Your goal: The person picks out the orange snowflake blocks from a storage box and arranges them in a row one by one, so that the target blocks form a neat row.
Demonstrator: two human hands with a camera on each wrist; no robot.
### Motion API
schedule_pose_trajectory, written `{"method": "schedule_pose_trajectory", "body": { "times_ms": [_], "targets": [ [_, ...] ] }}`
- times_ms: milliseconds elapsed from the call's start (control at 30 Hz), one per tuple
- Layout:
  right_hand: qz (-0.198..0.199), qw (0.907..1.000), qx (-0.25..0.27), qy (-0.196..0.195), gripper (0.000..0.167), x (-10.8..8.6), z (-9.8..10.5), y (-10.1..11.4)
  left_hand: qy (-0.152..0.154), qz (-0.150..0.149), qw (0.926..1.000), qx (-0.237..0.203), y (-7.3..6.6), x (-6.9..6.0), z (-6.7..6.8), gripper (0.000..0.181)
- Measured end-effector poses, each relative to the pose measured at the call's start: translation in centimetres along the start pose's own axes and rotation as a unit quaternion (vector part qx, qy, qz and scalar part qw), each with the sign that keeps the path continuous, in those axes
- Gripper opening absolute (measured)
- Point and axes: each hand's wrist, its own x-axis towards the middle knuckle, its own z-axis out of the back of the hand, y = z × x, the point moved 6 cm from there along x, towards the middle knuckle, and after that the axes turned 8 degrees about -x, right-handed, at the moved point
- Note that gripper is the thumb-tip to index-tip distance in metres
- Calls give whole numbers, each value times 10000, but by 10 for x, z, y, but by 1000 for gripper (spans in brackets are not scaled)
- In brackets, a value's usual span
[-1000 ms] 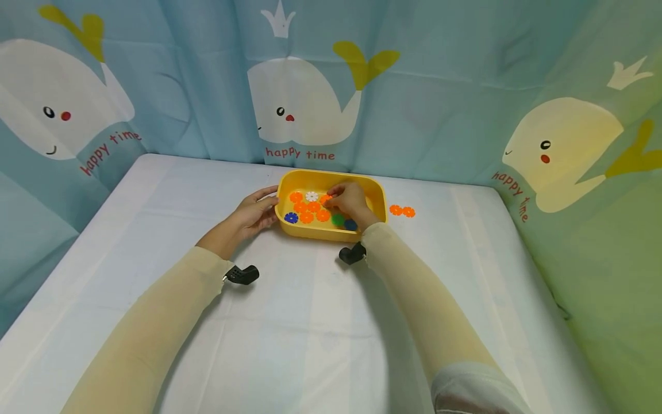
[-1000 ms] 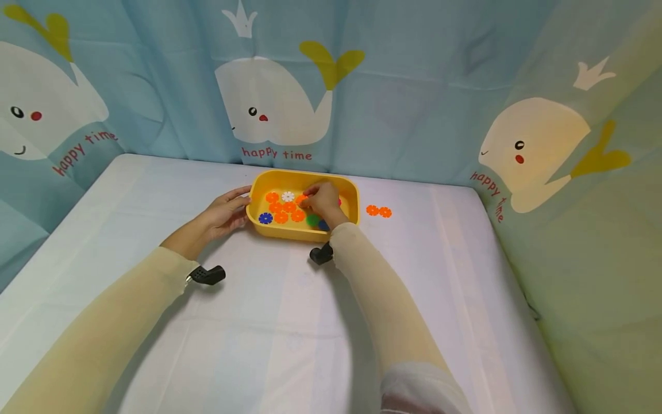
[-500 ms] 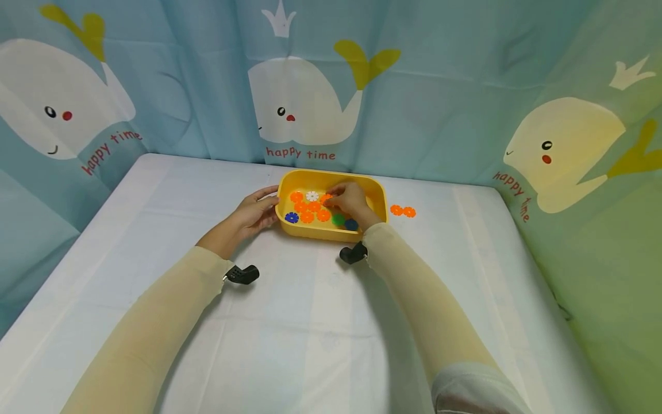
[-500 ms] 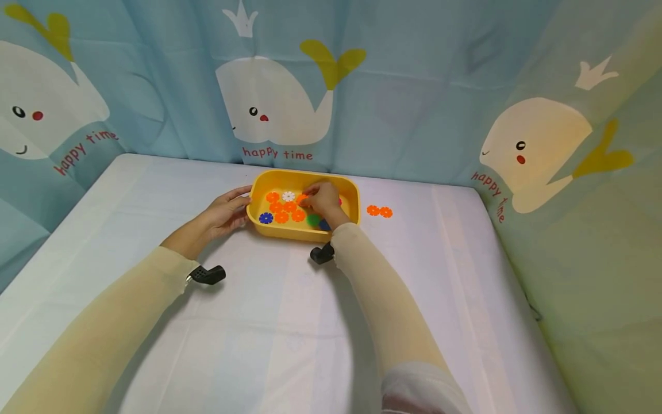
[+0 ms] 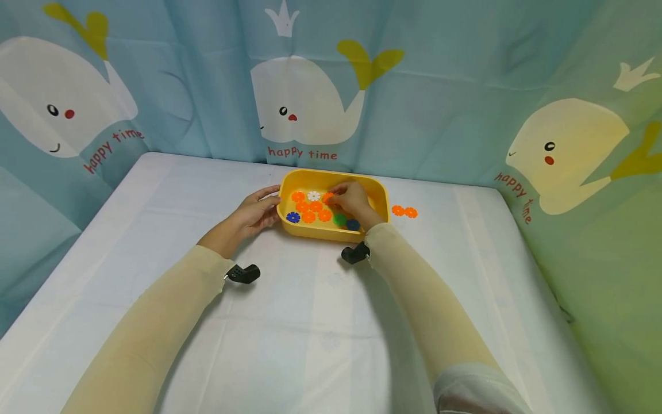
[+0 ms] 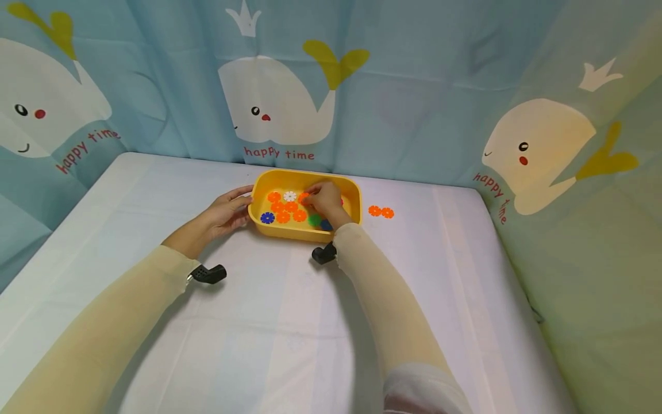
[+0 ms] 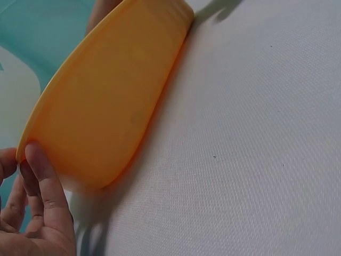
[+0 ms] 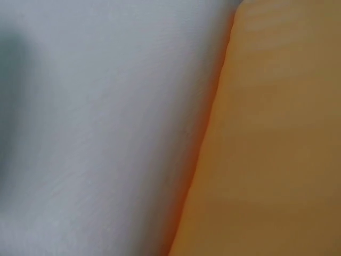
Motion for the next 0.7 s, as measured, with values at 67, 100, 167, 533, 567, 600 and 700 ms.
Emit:
{"method": "schedule_pose_trajectory", "body": {
  "times_ms": [67,100,167,533,567,600,700],
  "targets": [
    [31,10000,-53,-31,27,1,0,0,2,-2,10000,28,0,0,0,49],
    [42,10000,-74,-42,27,2,0,-1,4,-6,10000,35,0,0,0,48],
    [99,9999,-57,-90,25,3,0,-1,14,-22,10000,63,0,0,0,48],
    [303,9988,-348,-153,26,-1,-2,2,38,-16,10000,63,1,0,1,49],
    [307,9987,-363,-155,26,-1,-2,2,45,-23,10000,60,1,0,0,49],
    [314,9986,-391,-156,27,0,-2,2,57,-24,10000,44,1,0,0,50],
    [307,9985,-436,-116,28,1,-3,2,48,-25,10000,44,0,-1,0,50]
  ]
}}
